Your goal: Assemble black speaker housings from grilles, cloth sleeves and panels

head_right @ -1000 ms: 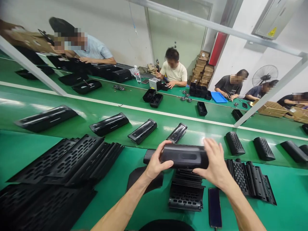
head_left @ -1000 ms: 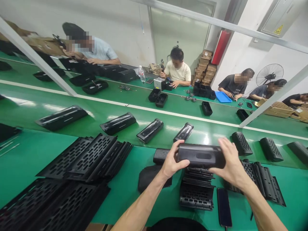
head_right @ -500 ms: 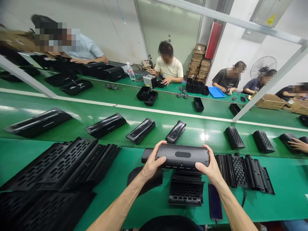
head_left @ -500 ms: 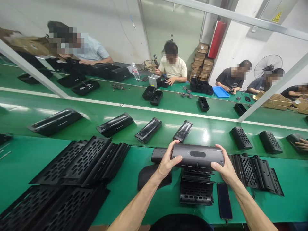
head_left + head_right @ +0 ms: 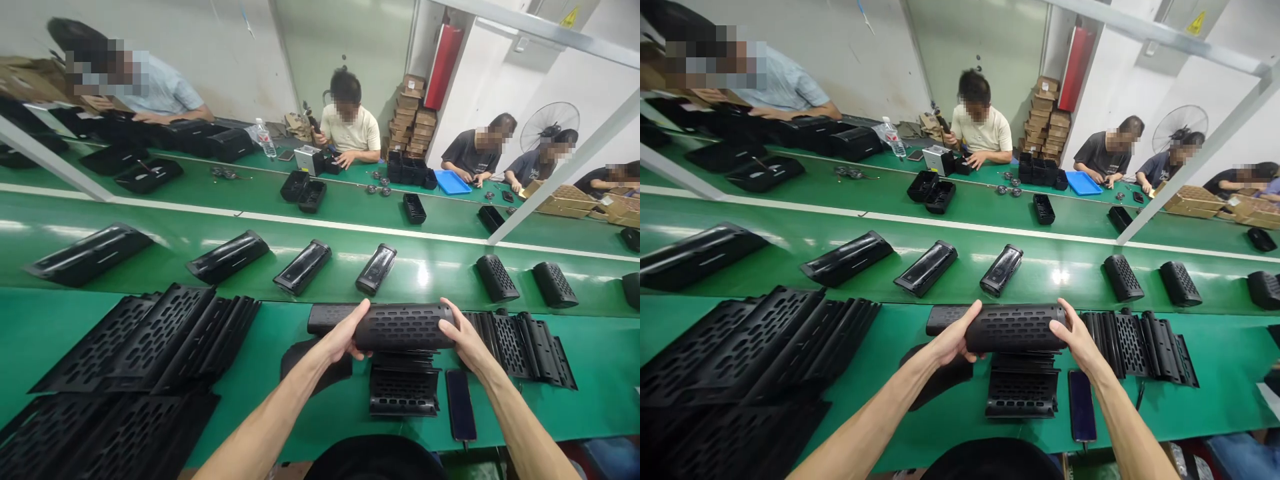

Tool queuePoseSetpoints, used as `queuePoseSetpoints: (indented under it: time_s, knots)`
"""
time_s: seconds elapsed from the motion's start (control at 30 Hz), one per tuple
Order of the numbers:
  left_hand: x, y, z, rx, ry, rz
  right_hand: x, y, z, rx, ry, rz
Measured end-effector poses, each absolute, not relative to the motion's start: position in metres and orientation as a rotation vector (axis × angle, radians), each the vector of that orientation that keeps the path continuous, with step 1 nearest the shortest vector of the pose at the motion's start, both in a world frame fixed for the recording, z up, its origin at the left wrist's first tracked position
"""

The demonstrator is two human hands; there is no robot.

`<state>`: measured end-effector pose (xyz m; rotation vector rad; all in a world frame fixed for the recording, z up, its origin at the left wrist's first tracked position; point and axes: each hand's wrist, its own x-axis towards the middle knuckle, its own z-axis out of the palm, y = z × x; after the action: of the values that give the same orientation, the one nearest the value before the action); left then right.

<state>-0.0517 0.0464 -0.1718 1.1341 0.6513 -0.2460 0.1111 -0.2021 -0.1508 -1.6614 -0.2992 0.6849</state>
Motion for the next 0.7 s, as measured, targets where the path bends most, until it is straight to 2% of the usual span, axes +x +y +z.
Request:
queuePoseSetpoints:
  time_s: [0.23,0.47,0.6,0.7]
  knots:
    - [-0.046,0.043,-0.189,1.056,0.55,0.145,0.104,-0.203,-0.157,-1.622,-0.227,0.655]
    - [-0.037,0.057,-0.192,1.272,0.553,0.132,0.116,-0.202,-0.168,-1.646,-0.292,0.753]
    - [-0.028,0.068,-0.178,1.396,0.404,0.093,0.119,-0.198,-0.181,-1.512,-0.178,0.743]
    - [-0.031,0.077,-0.172,1.57,0.491,0.202,0.137,-0.193,-0.196,-1.407,-0.079,0.673]
